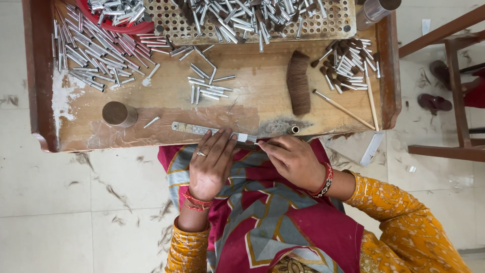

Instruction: Assembling small metal tubes and components on a workbench.

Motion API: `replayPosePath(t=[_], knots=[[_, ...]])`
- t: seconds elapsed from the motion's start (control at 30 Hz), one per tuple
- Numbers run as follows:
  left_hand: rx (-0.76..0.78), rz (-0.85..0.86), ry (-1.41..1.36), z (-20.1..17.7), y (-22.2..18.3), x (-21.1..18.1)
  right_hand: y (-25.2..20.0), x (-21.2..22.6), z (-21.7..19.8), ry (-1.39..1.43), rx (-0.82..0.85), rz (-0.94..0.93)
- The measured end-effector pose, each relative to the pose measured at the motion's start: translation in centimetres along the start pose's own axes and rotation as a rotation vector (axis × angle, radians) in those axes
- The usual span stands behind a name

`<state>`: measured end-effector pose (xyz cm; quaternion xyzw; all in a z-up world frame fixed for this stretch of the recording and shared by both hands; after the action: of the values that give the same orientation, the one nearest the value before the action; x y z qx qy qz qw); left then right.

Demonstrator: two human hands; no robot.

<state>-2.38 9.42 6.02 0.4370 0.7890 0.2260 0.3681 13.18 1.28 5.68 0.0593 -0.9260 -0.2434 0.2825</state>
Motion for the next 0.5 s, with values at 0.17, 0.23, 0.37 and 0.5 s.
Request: replayPosePath(t=[0.17,0.23,0.37,0.5], knots=[[-0.132,-0.168,-0.115,-0.6,-0.3,-1.6,-0.6,-0.7,-0.4,0.285,-0.067,0.193],[-0.185,-0.298,-0.218,0.1,-1.6,-2.0,-1.6,-1.2,0.0,0.365,-0.058,0.302],[-0.199,-0.843,-0.912,4.9,-5.7,-0.5,-4.5,-3.3,2.4,0.889,-0.038,0.691],[-0.195,-0.95,-1.184,6.6,-5.8,-0.8,-2.6,-2.5,0.2,0.783,0.02,0.604]])
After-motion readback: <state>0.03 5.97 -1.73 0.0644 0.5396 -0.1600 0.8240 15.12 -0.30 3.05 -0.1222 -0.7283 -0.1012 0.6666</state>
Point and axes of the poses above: each hand's wrist, its own y-axis towards the middle knuckle, its own z-axis out of the palm, x = y × z, the point moved 8 cm from there along y, towards the middle knuckle, and after that the axes turned 10 degrees about -x, right-handed, at the moved point
